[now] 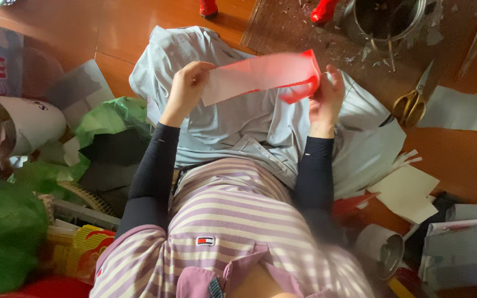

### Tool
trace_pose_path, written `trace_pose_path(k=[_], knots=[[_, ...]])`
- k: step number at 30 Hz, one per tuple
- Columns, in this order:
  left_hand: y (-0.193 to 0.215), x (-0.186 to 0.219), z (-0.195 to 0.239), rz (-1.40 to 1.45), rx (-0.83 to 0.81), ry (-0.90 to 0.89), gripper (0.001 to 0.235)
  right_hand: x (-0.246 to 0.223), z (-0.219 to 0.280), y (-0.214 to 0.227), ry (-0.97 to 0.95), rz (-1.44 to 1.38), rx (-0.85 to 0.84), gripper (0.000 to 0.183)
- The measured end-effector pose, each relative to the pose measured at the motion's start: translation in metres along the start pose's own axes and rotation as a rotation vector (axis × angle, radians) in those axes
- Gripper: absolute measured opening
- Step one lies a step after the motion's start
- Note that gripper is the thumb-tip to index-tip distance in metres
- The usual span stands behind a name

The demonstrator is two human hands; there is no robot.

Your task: The person cuts red and white paper into strips using scissors and folds them into triangular shapes. They then attach these folded paper pieces to a red plastic stool, wrapping the legs and seat with the paper decorations.

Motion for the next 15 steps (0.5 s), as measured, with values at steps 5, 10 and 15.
trace_pose_path(k=[5,10,15], knots=[[0.013,0.014,0.010,-0.071,-0.043,-0.013,0.023,0.032,-0.004,0.011,-0.329,-0.667,0.098,0.035],[0.026,0.024,0.022,-0.189,-0.059,0.027,0.027,-0.003,-0.001,-0.005,-0.166,-0.672,0.016,0.047],[0.031,0.017,0.026,-0.105,-0.063,0.093,0.031,-0.034,0.014,-0.044,0.003,-0.028,0.007,0.036]])
Point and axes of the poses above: each hand's wrist, its own z-axis away from the middle knuckle, its own y-axis out of the back of the hand, x = y × z, the point moved 7 cm from there along -z, towards the middle knuckle, and after that the axes turned 14 degrees about y, right-handed, at the moved point
